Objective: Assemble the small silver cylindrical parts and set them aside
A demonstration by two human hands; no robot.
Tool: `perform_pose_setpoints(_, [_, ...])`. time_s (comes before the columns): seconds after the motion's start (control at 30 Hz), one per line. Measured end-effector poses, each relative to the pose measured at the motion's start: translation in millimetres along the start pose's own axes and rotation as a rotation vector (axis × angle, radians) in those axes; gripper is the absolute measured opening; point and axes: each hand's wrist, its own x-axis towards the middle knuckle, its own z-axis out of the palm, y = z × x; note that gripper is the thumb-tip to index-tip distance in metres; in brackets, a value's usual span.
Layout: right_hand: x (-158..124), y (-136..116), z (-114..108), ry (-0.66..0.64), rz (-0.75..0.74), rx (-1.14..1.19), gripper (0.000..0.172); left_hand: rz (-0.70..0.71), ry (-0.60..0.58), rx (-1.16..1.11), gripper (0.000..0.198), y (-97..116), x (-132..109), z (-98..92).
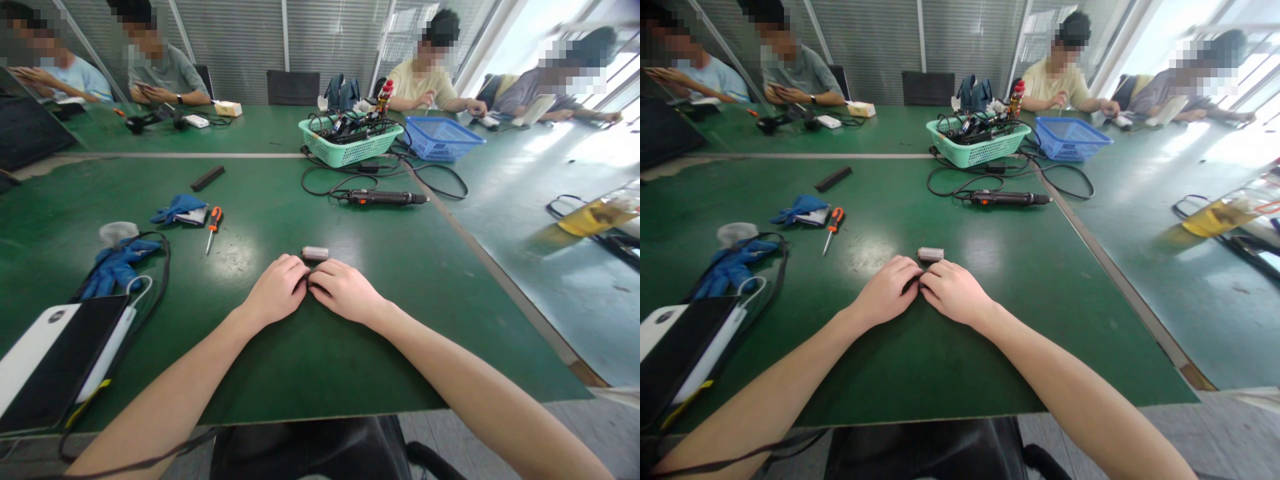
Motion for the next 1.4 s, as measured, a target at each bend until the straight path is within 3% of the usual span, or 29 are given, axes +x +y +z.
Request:
perform_pose_setpoints(1.03, [-0.6,3.1,-5.6,-0.075,0.062,-0.068,0.012,0.010,-0.032,0.017,0.014,2.6,1.8,-3.4])
perform_pose_setpoints(1.27, [-2.9,29.3,-23.1,-0.133,0.200,-0.160,0.011,0.010,-0.022,0.005,0.015,2.5,1.9,-3.3])
perform_pose_setpoints(1.4, [-10.2,51.8,-42.8,-0.194,0.403,-0.274,0.015,0.005,-0.019,0.005,0.015,2.1,1.6,-3.4])
